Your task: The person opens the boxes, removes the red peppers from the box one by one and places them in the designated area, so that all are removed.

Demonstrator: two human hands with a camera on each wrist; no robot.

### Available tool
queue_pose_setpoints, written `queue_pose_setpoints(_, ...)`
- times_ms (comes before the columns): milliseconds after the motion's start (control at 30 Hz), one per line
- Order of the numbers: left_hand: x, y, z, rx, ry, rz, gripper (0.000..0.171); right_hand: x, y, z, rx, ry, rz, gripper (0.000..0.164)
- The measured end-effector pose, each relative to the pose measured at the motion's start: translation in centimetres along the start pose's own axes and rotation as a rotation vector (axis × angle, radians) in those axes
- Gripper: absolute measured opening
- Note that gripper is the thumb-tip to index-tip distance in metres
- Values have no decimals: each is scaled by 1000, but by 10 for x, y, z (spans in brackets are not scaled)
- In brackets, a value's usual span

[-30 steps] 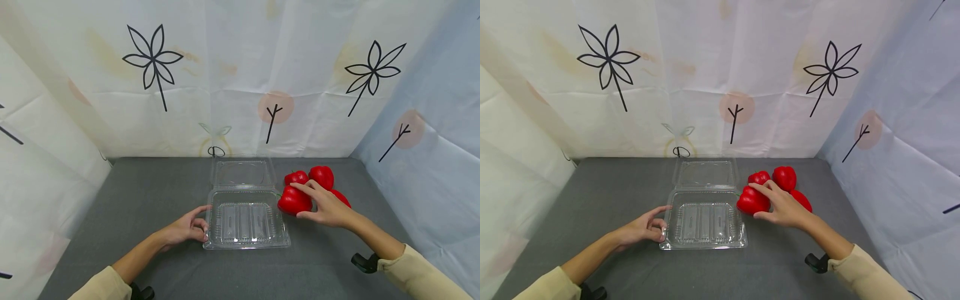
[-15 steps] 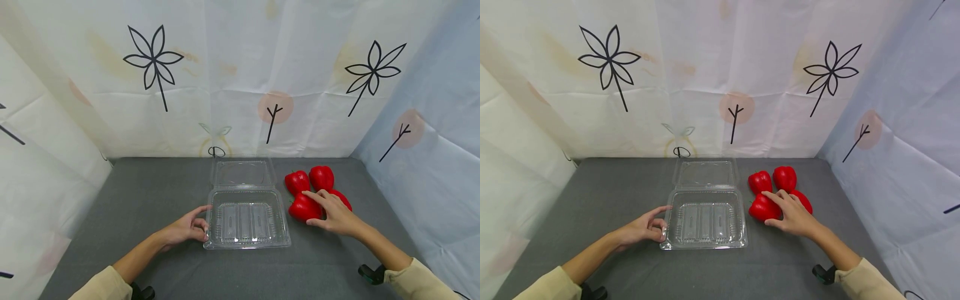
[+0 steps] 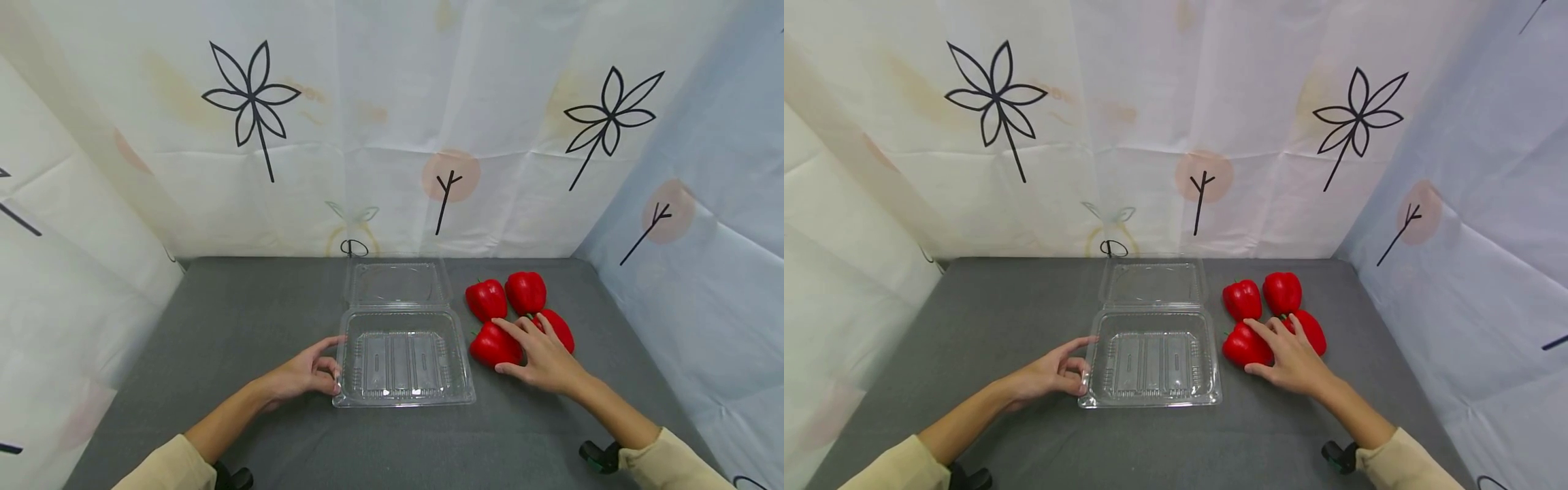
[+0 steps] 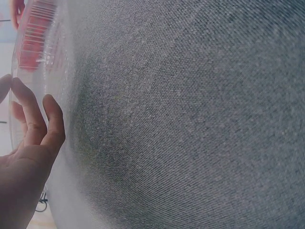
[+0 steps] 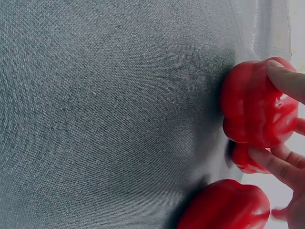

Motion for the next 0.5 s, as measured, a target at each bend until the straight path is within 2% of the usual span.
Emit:
queue_pose_setpoints(300, -2, 1, 2, 13, -8, -12, 96, -2, 3, 3, -115, -11, 35, 79)
queue_pose_setpoints(433, -6, 6, 5, 30, -14, -5, 94, -3, 8, 7, -99, -11, 51, 76)
queue_pose_setpoints(500, -7, 11, 9, 74, -28, 12, 93, -1, 16, 11, -83, -8, 81, 74)
Point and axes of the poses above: each hand's wrist, its own x-axis towards the middle knuckle, its own y-axis out of the back of the hand, z = x × y, the point moved 8 cm from there along x, towards the middle knuckle, and after that the axes turned 12 degrees about -x, right-handed, at the moved point
